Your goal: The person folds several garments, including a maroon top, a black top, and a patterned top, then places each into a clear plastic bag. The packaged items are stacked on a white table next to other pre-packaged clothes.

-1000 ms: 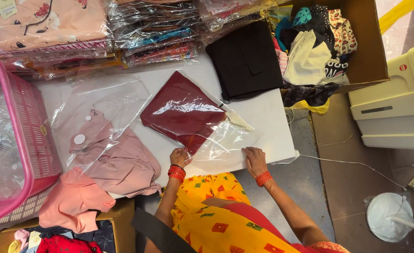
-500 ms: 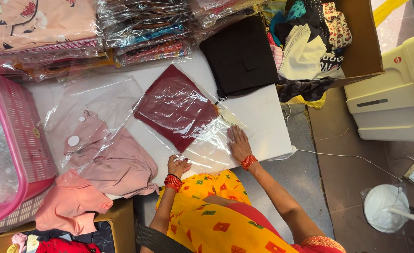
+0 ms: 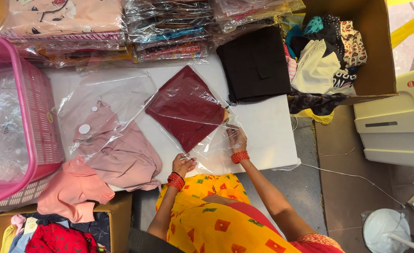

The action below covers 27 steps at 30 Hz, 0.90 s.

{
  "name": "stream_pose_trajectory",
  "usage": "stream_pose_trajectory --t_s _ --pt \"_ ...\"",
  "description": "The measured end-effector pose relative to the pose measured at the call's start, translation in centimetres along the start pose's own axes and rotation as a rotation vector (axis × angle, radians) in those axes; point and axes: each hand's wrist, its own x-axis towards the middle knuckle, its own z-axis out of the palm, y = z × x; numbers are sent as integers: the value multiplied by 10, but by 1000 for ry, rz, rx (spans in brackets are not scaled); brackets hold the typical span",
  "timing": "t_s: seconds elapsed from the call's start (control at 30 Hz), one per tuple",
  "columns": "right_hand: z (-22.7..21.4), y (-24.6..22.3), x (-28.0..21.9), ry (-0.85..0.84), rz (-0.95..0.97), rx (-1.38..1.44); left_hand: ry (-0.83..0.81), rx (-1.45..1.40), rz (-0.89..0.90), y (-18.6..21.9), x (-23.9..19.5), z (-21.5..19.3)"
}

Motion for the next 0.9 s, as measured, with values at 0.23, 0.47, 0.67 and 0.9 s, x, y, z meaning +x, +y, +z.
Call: stream_pose_trajectory --t_s 0.23,0.47,0.67,0.9 --pt "32 45 0 -116 117 287 -13 -3 -2 -6 6 -3" --pt "-3 -34 4 -677 -416 -204 -11 -3 -18 -12 10 -6" --pt "-72 3 -32 -579 -684 -548 -6 -35 -21 -15 13 -4" --pt "-143 29 8 -32 -52 -511 45 -80 62 -13 17 14"
